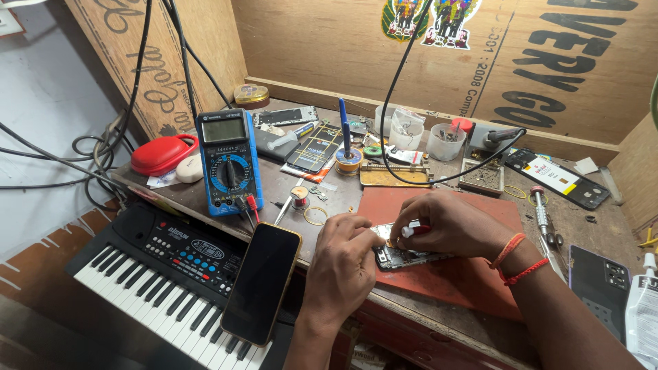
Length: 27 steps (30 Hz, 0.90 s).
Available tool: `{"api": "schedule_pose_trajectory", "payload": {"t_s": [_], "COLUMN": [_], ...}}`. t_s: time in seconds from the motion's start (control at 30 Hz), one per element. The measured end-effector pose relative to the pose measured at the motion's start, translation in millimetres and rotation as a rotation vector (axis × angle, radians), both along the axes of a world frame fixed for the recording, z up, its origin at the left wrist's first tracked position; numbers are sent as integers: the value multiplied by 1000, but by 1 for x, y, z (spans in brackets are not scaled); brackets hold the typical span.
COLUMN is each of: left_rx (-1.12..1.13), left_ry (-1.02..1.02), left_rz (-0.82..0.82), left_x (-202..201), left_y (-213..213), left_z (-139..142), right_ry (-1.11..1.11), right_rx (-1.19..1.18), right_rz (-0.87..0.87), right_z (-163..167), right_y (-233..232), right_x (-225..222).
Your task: The person applies a small amount of liquid from a red-capped tube onto specific points on a disassembled smartphone motherboard. They repeatedly touch the tube tip to different areas of the board while holding it steady with the other hand. The work continues on the same board throughout the clip.
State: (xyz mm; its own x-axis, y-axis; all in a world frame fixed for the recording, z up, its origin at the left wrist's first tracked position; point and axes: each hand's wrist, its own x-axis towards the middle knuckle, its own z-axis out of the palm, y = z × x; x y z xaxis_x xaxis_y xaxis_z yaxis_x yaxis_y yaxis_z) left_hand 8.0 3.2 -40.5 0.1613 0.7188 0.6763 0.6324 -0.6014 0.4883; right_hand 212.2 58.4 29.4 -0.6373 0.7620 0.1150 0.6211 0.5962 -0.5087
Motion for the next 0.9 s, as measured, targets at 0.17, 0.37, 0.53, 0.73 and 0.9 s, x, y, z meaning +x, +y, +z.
{"api": "schedule_pose_trajectory", "payload": {"t_s": [0.17, 0.37, 0.53, 0.73, 0.9], "left_rx": [88, 75, 30, 49, -6], "left_ry": [68, 111, 33, -23, -14], "left_rz": [17, 27, -2, -40, 1], "left_x": [1, 0, 0, -5, -3], "left_y": [3, 3, 2, 1, 3], "left_z": [-2, 0, 0, -2, -2], "right_ry": [-1, 7, 15, -6, 38], "right_rx": [-9, -8, -3, 21, 51], "right_rz": [-17, -10, 6, -8, 13], "right_z": [-1, -1, -2, -2, 0], "right_y": [0, 0, 2, 1, -1], "right_x": [0, 1, 1, 0, 0]}}
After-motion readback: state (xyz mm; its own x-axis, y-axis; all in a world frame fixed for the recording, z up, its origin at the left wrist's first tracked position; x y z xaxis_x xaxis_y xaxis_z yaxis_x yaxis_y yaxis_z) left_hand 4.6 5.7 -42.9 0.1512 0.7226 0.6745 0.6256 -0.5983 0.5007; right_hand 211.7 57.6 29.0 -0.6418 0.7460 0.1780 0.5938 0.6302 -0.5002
